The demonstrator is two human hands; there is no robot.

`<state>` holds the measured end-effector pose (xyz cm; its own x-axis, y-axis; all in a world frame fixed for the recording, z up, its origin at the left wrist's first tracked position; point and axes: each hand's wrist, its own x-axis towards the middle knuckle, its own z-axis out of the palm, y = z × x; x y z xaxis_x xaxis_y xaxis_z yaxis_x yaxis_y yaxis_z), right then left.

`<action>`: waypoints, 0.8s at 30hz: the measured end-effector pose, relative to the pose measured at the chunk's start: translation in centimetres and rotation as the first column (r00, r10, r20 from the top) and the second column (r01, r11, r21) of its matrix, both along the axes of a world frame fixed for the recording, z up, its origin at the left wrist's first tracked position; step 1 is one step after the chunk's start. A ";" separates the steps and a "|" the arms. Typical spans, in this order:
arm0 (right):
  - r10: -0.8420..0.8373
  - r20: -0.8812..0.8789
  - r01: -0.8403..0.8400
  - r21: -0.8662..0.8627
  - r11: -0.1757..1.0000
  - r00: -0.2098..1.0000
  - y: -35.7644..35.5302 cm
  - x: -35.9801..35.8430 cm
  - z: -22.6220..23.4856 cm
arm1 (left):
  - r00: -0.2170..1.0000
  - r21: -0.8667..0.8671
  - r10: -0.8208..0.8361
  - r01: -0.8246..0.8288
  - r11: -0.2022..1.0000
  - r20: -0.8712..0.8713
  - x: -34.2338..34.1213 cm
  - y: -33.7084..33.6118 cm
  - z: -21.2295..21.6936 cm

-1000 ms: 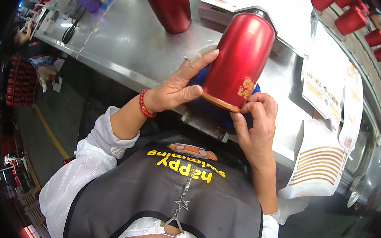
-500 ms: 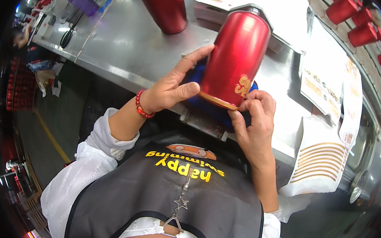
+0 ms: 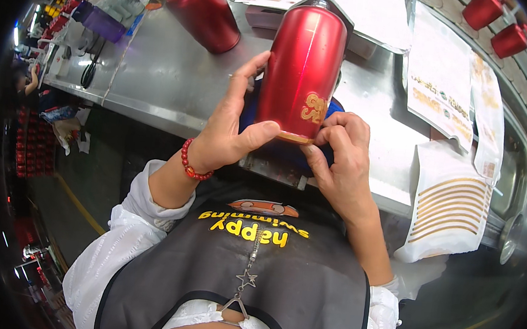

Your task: The person applies gold labels to red cylindrical containers using a green scraper and a wooden stick to smooth the surface. They handle multiple containers one at a time, rotating them to align and press the labels before moving to the next unit.

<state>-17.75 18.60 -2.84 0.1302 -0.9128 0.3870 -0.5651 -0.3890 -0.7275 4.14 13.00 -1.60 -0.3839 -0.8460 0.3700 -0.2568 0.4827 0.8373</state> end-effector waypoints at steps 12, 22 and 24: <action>0.014 0.032 -0.011 -0.081 0.997 0.999 -0.2 -0.1 -0.2 | 0.914 -0.829 0.172 0.237 0.507 0.367 0.0 1.1 1.1; 0.005 0.014 -0.004 -0.084 0.996 1.000 -0.1 -0.1 -0.1 | 0.966 -0.538 0.126 0.017 0.843 0.228 0.9 1.0 0.9; 0.008 -0.011 -0.009 -0.071 0.997 1.000 -0.1 -0.2 0.0 | 0.985 -0.417 0.142 -0.091 0.904 0.093 0.7 1.3 0.1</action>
